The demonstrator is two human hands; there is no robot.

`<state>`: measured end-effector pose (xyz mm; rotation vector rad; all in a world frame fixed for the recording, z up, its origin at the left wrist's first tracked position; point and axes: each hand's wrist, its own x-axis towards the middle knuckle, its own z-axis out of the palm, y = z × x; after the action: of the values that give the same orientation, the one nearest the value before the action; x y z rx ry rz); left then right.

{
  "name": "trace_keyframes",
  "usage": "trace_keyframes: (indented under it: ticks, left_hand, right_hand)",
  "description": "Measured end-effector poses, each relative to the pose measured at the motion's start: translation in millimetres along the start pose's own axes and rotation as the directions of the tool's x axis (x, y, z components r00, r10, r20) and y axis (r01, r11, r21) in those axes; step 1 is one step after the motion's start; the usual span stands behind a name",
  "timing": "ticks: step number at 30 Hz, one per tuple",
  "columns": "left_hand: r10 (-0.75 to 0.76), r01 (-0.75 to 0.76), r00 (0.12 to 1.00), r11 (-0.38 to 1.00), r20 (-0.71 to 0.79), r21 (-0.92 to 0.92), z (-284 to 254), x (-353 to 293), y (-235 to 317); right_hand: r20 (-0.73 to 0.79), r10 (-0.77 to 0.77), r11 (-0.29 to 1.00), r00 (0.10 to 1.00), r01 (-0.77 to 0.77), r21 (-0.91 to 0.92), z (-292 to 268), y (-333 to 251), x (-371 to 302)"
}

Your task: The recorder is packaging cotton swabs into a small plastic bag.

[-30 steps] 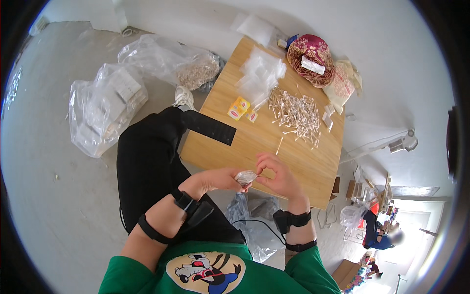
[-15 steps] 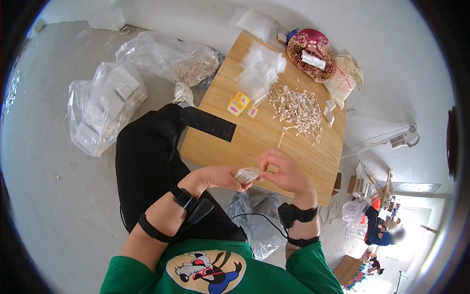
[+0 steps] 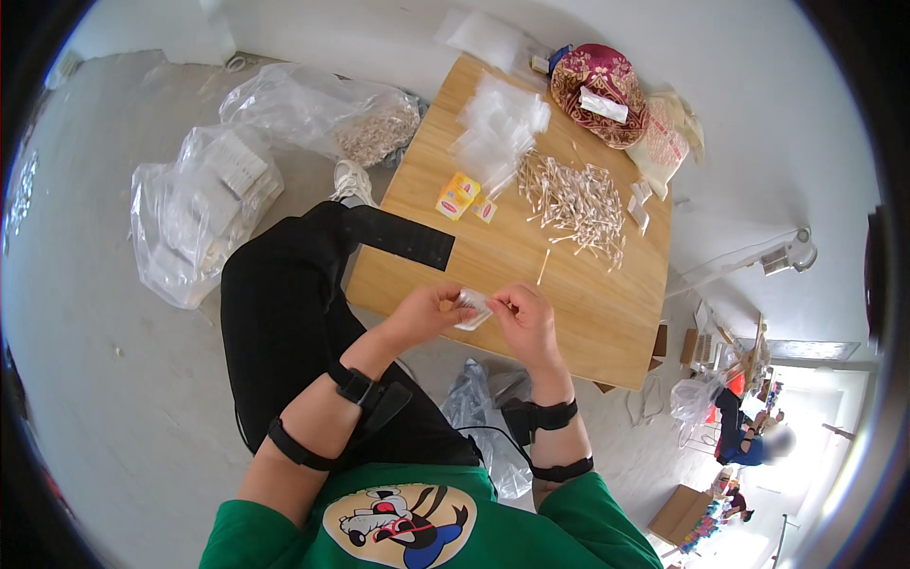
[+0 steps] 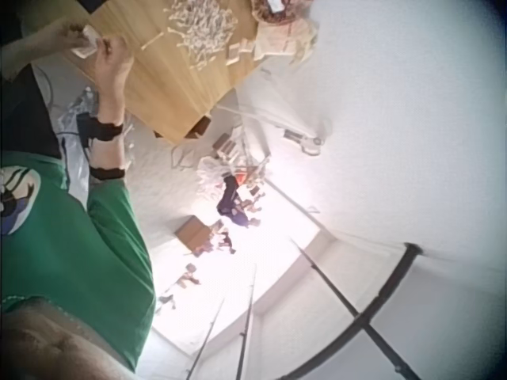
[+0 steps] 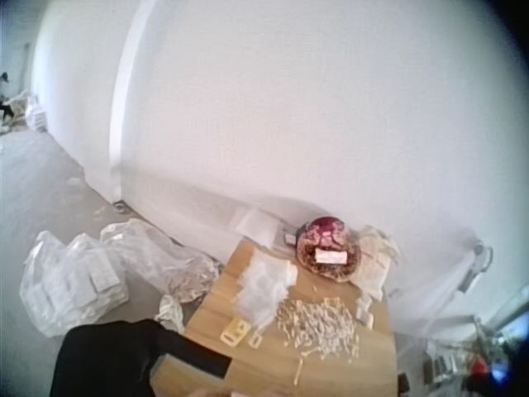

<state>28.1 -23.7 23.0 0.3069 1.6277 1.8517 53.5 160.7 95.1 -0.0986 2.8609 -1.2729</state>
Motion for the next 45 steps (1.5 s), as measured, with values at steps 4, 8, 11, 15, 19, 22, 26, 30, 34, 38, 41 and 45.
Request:
trace_keyframes:
  ticks: [4, 8, 11, 15, 19, 22, 26, 30, 34, 38, 41, 45]
  left_hand:
    - [0.086, -0.095, 0.993, 0.988, -0.078, -0.124, 3, 4, -8]
    - [0.101, -0.143, 0.984, 0.942, -0.150, -0.303, 4, 4, -2]
    - [0.102, -0.156, 0.981, 0.924, -0.168, -0.350, -1, 5, -5]
    - [0.124, -0.172, 0.977, 0.940, -0.173, -0.296, -7, 5, -5]
    - [0.190, -0.232, 0.951, 0.960, -0.244, -0.155, -9, 4, -2]
    - [0.194, -0.223, 0.950, 0.970, -0.245, -0.097, -13, 1, -2]
    - [0.099, -0.137, 0.970, 0.977, -0.222, -0.162, -13, -2, -5]
    - [0.031, -0.081, 0.970, 0.977, -0.242, -0.199, -12, -4, -7]
    - [-0.019, -0.046, 0.971, 0.964, -0.239, -0.262, -12, -8, -9]
    - [0.013, -0.091, 0.942, 0.972, -0.336, -0.216, -5, -7, -12]
    - [-0.015, -0.059, 0.946, 0.974, -0.323, -0.220, -7, -5, -13]
    - [-0.094, -0.014, 0.957, 0.928, -0.273, -0.372, -9, -9, -3]
  right_hand:
    - [-0.155, -0.147, 0.987, 0.977, 0.135, -0.087, 10, -2, 5]
    - [-0.186, -0.260, 0.961, 0.947, 0.237, -0.140, 16, 0, 12]
    - [-0.190, -0.274, 0.959, 0.943, 0.254, -0.123, 22, 1, 14]
    - [-0.216, -0.259, 0.965, 0.941, 0.246, -0.087, 29, -1, 13]
    - [-0.236, -0.283, 0.958, 0.930, 0.261, -0.120, 34, -1, 11]
    - [-0.226, -0.266, 0.964, 0.937, 0.250, -0.096, 38, 4, 7]
    - [-0.242, -0.088, 0.983, 0.966, 0.123, 0.136, 50, 11, -3]
    - [-0.239, -0.009, 0.973, 0.971, 0.063, 0.221, 57, 12, -6]
    - [-0.240, 0.003, 0.963, 0.971, 0.062, 0.262, 63, 15, -5]
    - [-0.238, 0.103, 0.945, 0.966, -0.019, 0.328, 68, 15, -4]
    - [-0.170, 0.175, 0.929, 0.970, -0.105, 0.354, 64, 14, -1]
    - [-0.184, 0.123, 0.936, 0.975, -0.052, 0.349, 65, 19, -3]
